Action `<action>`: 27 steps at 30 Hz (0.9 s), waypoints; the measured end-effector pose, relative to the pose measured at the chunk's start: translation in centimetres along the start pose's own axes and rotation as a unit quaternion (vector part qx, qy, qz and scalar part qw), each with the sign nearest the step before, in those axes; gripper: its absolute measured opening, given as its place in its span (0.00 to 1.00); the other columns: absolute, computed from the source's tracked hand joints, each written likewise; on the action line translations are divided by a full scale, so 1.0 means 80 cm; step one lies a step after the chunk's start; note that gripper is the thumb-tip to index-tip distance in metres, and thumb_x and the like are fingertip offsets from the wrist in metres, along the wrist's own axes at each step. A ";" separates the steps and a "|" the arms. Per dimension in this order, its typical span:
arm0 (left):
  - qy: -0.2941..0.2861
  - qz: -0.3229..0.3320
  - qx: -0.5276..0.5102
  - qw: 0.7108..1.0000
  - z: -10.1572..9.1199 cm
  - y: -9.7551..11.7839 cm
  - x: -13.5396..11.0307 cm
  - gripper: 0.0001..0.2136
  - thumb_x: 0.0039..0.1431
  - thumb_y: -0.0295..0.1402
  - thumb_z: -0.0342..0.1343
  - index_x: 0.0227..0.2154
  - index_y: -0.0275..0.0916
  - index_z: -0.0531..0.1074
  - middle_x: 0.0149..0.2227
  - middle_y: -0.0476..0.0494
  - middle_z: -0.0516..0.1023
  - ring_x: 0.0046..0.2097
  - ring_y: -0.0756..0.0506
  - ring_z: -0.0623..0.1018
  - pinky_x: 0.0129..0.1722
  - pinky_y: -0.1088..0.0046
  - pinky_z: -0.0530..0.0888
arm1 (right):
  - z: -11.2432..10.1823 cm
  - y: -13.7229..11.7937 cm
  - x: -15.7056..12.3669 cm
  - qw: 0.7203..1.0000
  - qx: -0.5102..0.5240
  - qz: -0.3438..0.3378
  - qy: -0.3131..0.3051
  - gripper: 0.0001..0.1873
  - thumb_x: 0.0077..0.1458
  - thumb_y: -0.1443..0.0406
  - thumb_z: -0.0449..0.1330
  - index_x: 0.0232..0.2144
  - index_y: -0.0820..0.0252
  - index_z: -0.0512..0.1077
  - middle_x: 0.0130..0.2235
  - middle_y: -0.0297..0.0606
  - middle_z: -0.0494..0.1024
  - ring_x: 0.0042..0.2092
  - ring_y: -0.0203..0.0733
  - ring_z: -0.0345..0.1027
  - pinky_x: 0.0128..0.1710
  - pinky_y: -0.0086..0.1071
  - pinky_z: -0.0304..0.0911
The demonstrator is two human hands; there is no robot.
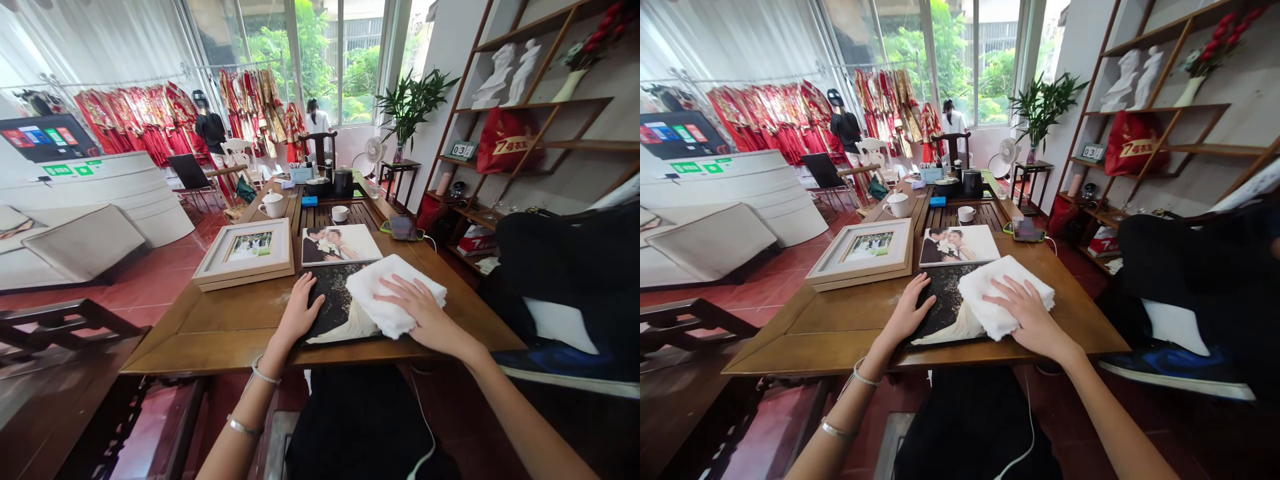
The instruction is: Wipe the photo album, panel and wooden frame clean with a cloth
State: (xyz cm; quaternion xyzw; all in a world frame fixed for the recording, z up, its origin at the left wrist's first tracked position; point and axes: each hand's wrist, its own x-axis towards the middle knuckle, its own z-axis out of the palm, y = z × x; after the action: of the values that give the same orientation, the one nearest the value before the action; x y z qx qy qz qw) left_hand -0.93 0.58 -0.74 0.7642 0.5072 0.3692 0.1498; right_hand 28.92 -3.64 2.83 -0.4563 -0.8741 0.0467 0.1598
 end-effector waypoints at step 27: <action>-0.008 0.004 -0.003 1.000 -0.002 -0.001 0.000 0.20 0.60 0.37 0.51 0.54 0.38 0.65 0.62 0.34 0.61 0.65 0.40 0.58 0.63 0.52 0.56 | 0.006 0.006 0.064 1.000 0.011 -0.004 -0.012 0.37 0.40 0.74 0.52 0.55 0.48 0.67 0.64 0.34 0.58 0.66 0.51 0.43 0.62 0.57 0.37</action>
State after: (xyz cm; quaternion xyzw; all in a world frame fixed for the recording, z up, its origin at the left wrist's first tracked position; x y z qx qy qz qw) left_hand -1.08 0.58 -0.68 0.7687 0.5019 0.3650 0.1546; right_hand 26.39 0.81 3.49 -0.4507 -0.8771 0.0613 0.1546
